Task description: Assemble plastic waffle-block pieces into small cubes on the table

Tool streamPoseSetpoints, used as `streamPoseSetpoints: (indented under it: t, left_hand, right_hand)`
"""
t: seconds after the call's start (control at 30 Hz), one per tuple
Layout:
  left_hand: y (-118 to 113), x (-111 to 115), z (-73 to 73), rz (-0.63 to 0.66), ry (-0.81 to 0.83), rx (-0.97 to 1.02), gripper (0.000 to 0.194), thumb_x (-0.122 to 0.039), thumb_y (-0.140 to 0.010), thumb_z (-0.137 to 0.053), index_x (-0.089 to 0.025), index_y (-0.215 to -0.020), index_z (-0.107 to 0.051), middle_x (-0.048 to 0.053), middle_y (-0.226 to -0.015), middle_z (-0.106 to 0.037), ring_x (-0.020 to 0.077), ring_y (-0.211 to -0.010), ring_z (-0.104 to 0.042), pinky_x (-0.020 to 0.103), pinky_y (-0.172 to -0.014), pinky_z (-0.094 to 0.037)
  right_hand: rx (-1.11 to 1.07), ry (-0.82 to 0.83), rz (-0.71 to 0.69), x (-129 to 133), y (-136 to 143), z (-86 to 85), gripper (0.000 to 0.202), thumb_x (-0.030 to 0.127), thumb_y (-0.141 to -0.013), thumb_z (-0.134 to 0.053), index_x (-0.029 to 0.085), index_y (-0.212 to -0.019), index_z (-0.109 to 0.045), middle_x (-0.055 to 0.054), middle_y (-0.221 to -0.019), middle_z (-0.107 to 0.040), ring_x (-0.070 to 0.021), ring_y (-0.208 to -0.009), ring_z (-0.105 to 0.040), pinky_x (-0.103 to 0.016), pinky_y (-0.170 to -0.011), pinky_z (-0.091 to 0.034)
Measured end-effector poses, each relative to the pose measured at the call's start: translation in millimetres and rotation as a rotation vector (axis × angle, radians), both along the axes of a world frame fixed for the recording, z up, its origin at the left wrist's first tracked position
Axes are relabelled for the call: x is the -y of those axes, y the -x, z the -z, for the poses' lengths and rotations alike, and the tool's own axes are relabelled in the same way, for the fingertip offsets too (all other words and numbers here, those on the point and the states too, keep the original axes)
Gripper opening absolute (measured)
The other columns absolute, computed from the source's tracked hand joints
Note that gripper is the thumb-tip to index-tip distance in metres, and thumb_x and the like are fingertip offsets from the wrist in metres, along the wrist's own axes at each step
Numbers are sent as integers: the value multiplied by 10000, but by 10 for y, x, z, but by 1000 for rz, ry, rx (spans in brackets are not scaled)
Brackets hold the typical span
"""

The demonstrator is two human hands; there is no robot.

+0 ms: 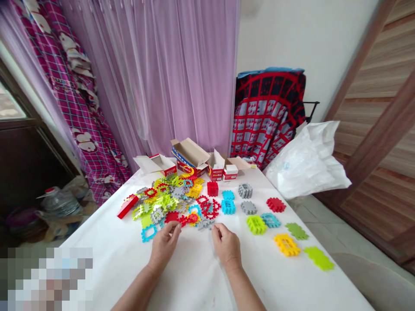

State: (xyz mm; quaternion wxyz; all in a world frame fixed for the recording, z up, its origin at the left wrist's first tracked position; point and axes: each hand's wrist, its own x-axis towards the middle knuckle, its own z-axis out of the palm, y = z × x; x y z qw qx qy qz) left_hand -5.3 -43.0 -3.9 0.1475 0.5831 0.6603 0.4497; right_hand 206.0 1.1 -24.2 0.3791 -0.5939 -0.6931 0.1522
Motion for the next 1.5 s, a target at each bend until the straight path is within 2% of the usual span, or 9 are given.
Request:
streamPoseSetpoints:
  t: [0.1, 0.2, 0.4, 0.67, 0.9, 1.07, 1.23, 1.37, 1.5]
  left_hand:
    - [326, -74, -119, -96, -40, -173, 279, -376, -859, -487, -247, -1055, -637, 88, -1153, -667, 247, -1108, -585, 405, -977, -429]
    - [620, -170, -187, -224, 10, -317, 449, -364, -826, -546, -194, -1241, -539, 151, -1354, -538, 317, -1270, -460, 492, -1048, -339]
    - [760, -232, -195, -249, 170, -522, 420, -399, -806, -574, -208, -1180, -548, 125, -1160, -655, 311, -1126, -571, 462, -980, -386]
    - [613, -74, -235, -121, 199, -664, 319, -130, -707, -540, -231, -1003, -603, 76, -1218, -627, 235, -1157, -554, 369, -979, -405]
    - [798, 25, -289, -215, 244, -705, 188, -285, -841, -520, -235, -961, -655, 92, -1282, -612, 280, -1214, -521, 446, -1030, -352]
    - [743, -178, -357, -208, 317, -690, 386, -396, -819, -585, -207, -1155, -603, 126, -1207, -662, 299, -1162, -561, 439, -1008, -357]
    - [703, -323, -482, -211, 377, -572, 204, -367, -833, -551, -205, -848, -674, 115, -879, -727, 303, -988, -650, 442, -937, -393]
    - [715, -301, -614, -234, 339, -365, 261, -391, -857, -504, -196, -918, -667, 98, -819, -711, 284, -911, -664, 397, -840, -447]
    - [511, -276, -583, -164, 317, -54, 438, -510, -893, -361, -184, -999, -633, 33, -710, -677, 192, -658, -651, 280, -581, -483]
  right_hand:
    - [-35, 4, -6, -18, -2, 17, 427, 503, -854, -353, 252, -747, -681, -71, -633, -689, -228, -604, -632, -275, -557, -401]
    - [-69, 15, -19, -32, -6, 29, 419, 510, -846, -360, 256, -751, -679, -74, -645, -695, -232, -617, -640, -276, -565, -413]
    - [-84, 35, -28, -32, -11, 22, 422, 518, -842, -367, 252, -758, -683, -76, -676, -710, -228, -605, -642, -273, -563, -410]
    - [-39, 31, -55, -16, -9, 38, 419, 501, -866, -353, 262, -781, -686, -66, -652, -701, -234, -623, -653, -272, -552, -396]
    - [-26, 22, -66, -24, -4, 36, 424, 488, -872, -346, 249, -797, -689, -63, -669, -713, -224, -623, -658, -265, -555, -397]
    - [-38, 13, -72, -17, -8, 24, 437, 526, -867, -360, 245, -765, -680, -53, -625, -697, -208, -581, -640, -251, -527, -382]
    - [-68, -8, -88, -12, -17, 68, 447, 523, -876, -353, 238, -801, -689, -57, -662, -710, -213, -612, -651, -251, -545, -395]
    - [-104, -21, -104, -16, -17, 76, 452, 522, -878, -357, 229, -806, -694, -60, -676, -714, -208, -609, -651, -250, -558, -407]
    - [-112, -28, -113, -9, -9, 57, 457, 525, -885, -359, 230, -787, -693, -55, -634, -700, -186, -541, -613, -243, -532, -394]
